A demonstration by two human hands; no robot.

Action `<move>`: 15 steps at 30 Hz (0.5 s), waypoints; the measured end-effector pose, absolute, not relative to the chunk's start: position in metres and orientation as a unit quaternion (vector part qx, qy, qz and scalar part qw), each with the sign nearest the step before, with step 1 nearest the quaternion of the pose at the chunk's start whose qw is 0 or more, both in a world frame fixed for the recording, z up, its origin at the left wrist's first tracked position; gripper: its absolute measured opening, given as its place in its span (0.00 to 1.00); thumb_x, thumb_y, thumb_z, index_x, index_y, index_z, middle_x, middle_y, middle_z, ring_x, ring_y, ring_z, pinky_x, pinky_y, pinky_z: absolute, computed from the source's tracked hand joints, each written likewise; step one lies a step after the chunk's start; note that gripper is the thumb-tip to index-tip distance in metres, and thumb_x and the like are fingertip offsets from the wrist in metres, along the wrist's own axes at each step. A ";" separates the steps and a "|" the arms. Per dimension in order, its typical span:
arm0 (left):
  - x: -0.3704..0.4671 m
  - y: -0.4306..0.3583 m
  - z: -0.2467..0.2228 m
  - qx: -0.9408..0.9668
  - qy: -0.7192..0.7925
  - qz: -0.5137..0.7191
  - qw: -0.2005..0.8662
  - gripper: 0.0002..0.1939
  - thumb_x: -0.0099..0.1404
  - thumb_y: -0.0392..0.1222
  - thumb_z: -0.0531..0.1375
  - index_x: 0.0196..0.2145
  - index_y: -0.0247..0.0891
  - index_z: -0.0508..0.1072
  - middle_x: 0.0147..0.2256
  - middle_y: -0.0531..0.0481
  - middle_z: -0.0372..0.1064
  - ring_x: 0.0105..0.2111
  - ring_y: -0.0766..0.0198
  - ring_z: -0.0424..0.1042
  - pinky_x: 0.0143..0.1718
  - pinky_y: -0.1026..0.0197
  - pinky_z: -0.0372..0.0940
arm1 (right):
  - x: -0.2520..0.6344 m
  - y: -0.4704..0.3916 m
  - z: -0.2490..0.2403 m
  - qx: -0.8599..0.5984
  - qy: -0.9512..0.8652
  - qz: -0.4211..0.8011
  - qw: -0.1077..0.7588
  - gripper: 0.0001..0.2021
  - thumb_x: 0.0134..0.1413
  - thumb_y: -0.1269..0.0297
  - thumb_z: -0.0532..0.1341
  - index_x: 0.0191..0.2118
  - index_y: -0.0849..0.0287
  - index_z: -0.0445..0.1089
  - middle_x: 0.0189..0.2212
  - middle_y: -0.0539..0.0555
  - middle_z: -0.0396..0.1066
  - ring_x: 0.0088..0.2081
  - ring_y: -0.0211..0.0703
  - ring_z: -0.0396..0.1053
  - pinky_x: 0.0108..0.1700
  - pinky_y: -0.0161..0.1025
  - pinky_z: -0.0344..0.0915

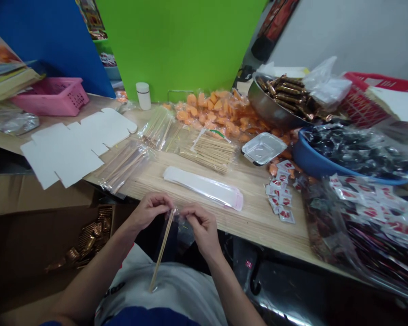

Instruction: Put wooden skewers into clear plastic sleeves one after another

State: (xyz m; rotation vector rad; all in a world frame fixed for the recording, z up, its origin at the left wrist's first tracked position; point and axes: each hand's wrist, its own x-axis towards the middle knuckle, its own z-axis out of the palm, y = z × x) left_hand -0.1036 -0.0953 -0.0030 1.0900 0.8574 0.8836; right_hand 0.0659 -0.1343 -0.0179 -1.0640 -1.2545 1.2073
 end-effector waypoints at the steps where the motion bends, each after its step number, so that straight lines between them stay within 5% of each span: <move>1: -0.104 -0.095 -0.003 0.482 0.374 0.395 0.687 0.04 0.51 0.36 0.58 0.24 0.32 0.72 0.20 0.53 0.66 0.20 0.70 0.64 0.24 0.67 0.60 | 0.067 -0.135 -0.018 -0.442 -0.532 0.500 0.521 0.09 0.52 0.71 0.56 0.30 0.55 0.74 0.27 0.51 0.69 0.32 0.41 0.66 0.35 0.39 0.61; 15: -0.110 -0.091 -0.001 0.497 0.450 0.411 0.617 0.10 0.51 0.38 0.62 0.32 0.34 0.67 0.23 0.56 0.63 0.24 0.71 0.66 0.28 0.68 0.61 | 0.072 -0.124 -0.010 -0.496 -0.533 0.491 0.479 0.06 0.48 0.65 0.62 0.27 0.58 0.64 0.22 0.47 0.63 0.25 0.36 0.64 0.28 0.34 0.62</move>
